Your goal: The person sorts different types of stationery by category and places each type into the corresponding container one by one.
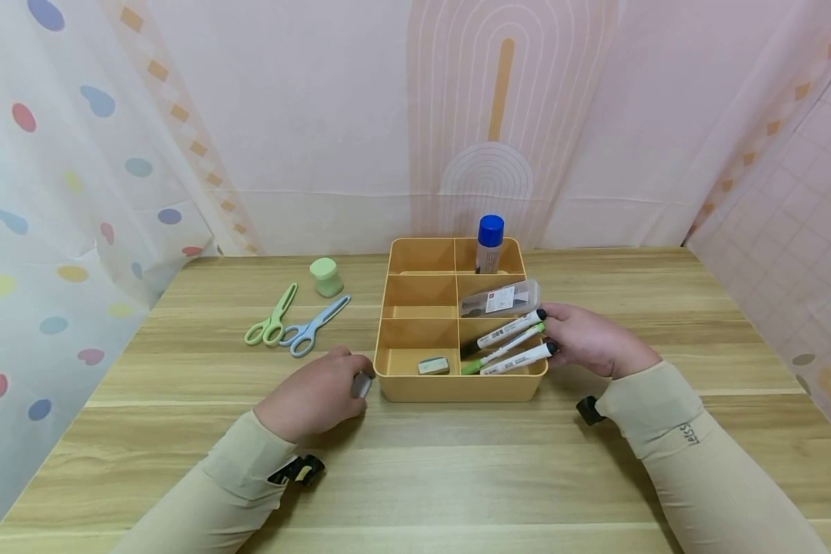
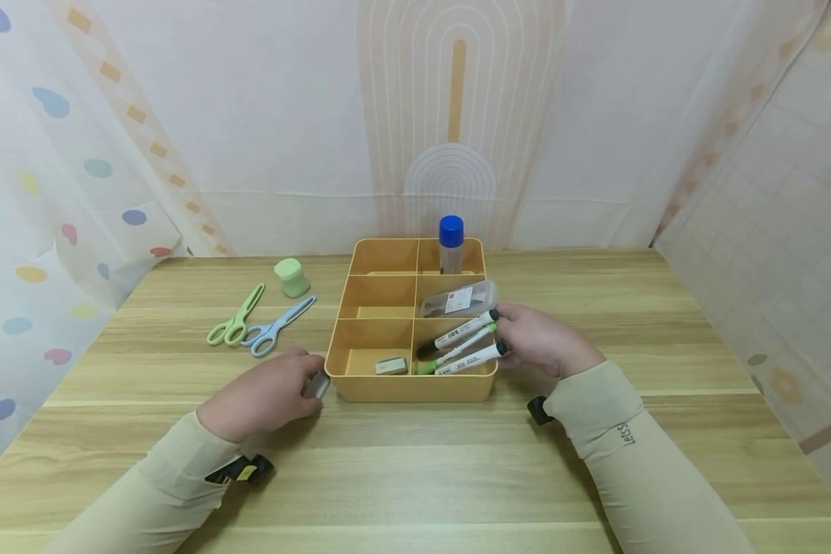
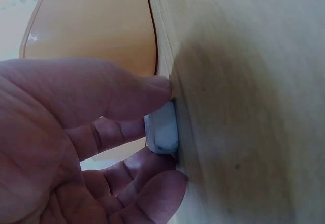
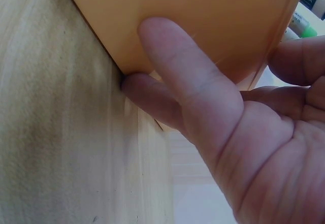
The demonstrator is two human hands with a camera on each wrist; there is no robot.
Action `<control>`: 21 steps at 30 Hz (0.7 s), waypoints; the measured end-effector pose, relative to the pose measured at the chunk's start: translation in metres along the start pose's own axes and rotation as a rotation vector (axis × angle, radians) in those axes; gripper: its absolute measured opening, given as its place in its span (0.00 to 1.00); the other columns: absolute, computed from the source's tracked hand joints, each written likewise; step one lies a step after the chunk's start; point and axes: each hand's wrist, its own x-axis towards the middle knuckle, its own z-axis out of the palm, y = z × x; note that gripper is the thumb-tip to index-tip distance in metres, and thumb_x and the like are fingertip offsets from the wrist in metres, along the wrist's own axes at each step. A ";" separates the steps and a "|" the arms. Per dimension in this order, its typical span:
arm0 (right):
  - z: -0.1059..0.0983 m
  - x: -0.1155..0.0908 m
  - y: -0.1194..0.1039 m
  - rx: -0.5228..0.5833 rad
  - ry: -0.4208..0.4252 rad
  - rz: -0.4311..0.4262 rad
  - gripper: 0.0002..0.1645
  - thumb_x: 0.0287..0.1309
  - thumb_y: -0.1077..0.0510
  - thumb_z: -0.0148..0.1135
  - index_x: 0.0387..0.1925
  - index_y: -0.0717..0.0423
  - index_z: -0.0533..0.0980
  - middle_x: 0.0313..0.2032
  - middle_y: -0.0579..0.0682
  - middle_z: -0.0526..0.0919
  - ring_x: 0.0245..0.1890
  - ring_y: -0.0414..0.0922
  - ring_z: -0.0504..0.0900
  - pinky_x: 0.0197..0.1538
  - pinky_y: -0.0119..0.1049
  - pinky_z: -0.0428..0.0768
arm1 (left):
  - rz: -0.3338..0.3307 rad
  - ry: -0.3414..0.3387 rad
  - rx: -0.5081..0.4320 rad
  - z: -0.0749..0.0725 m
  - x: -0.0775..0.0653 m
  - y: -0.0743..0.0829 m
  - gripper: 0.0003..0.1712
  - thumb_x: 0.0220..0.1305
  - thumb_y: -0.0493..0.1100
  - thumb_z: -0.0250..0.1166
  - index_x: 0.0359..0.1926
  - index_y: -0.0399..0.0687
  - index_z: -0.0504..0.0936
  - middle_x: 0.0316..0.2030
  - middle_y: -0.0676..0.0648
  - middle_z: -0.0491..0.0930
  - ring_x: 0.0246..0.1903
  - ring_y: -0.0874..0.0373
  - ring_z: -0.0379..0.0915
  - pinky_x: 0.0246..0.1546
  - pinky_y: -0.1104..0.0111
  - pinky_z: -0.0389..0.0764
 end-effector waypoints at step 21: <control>-0.001 0.000 0.000 -0.004 -0.011 0.003 0.33 0.80 0.60 0.32 0.78 0.74 0.51 0.68 0.73 0.71 0.57 0.50 0.81 0.60 0.48 0.84 | -0.047 -0.006 -0.075 -0.002 0.000 -0.003 0.24 0.52 0.35 0.72 0.52 0.49 0.82 0.44 0.47 0.79 0.38 0.55 0.75 0.43 0.58 0.80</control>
